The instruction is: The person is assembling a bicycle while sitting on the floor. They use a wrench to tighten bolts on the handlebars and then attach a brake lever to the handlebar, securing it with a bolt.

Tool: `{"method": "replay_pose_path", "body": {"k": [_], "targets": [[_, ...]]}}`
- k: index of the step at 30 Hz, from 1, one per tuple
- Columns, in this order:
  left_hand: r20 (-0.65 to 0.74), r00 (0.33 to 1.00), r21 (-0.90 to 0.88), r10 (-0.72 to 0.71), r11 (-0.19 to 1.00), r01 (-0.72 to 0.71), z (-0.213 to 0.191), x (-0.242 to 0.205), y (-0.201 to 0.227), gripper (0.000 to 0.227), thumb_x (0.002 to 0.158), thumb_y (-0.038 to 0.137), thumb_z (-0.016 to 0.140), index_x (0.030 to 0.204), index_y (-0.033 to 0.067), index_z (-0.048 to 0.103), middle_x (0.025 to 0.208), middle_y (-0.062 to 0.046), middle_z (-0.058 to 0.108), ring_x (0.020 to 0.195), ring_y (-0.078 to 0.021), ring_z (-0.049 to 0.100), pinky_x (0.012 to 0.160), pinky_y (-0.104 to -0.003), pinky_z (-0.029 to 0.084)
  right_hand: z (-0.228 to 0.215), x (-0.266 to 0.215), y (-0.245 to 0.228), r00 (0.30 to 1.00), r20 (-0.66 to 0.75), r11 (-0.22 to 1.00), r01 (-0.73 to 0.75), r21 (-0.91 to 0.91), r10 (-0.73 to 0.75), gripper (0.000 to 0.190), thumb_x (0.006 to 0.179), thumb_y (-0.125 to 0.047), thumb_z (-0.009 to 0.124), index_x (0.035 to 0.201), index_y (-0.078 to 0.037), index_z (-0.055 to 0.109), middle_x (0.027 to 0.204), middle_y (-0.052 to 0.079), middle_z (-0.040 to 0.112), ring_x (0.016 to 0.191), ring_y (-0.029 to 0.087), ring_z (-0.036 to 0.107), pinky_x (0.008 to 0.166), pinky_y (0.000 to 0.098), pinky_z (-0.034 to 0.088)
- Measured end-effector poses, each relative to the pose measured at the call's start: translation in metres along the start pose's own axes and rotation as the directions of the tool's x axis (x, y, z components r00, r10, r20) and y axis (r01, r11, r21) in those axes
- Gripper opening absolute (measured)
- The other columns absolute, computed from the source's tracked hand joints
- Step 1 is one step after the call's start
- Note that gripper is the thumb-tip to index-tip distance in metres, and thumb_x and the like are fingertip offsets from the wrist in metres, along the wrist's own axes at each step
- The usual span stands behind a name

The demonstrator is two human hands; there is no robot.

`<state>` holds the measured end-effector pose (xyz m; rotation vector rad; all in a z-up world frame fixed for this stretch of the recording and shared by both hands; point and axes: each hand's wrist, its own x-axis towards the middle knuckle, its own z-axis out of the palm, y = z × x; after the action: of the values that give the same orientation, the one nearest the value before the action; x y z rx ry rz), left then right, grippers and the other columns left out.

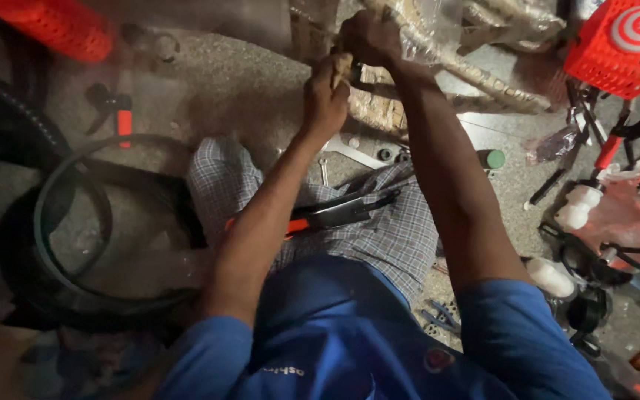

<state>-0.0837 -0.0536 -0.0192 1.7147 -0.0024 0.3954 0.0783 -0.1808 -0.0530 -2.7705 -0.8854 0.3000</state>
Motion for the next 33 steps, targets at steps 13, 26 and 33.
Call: {"method": "replay_pose_path", "body": {"k": [13,26,33], "targets": [[-0.029,0.892,0.386,0.452,0.828,-0.407,0.017,0.016,-0.028,0.029,0.107,0.020,0.059,0.131,0.0034,0.059,0.119,-0.020,0.068,0.105,-0.0377,0.067,0.088,-0.043,0.056,0.033,-0.094,-0.053,0.816,0.040,0.392,-0.319,0.863,0.576,0.030,0.102,-0.027,0.051,0.122,-0.011,0.065,0.108,0.012,0.072,0.086,0.019,0.065,0.075,0.0362,0.054],[0.398,0.896,-0.742,-0.196,0.505,0.440,0.038,-0.078,0.022,0.070,0.106,0.059,0.052,0.149,0.0032,0.052,0.121,-0.005,0.062,0.110,-0.0140,0.059,0.100,-0.031,0.048,-0.055,-0.244,-0.168,0.713,-0.528,0.652,0.132,0.747,0.461,0.033,0.108,-0.012,0.057,0.137,0.003,0.060,0.133,0.017,0.063,0.124,0.030,0.063,0.107,0.0353,0.049],[0.299,0.873,-0.287,0.385,0.909,-0.302,0.061,-0.045,0.109,0.049,0.106,0.043,0.064,0.140,0.0098,0.053,0.138,-0.013,0.058,0.133,-0.0264,0.054,0.115,-0.042,0.047,-0.070,-0.402,-0.050,0.890,-0.030,0.491,-0.223,0.842,0.455,0.041,0.092,-0.013,0.072,0.132,-0.008,0.065,0.131,0.008,0.070,0.118,0.021,0.070,0.099,0.0364,0.055]]}}
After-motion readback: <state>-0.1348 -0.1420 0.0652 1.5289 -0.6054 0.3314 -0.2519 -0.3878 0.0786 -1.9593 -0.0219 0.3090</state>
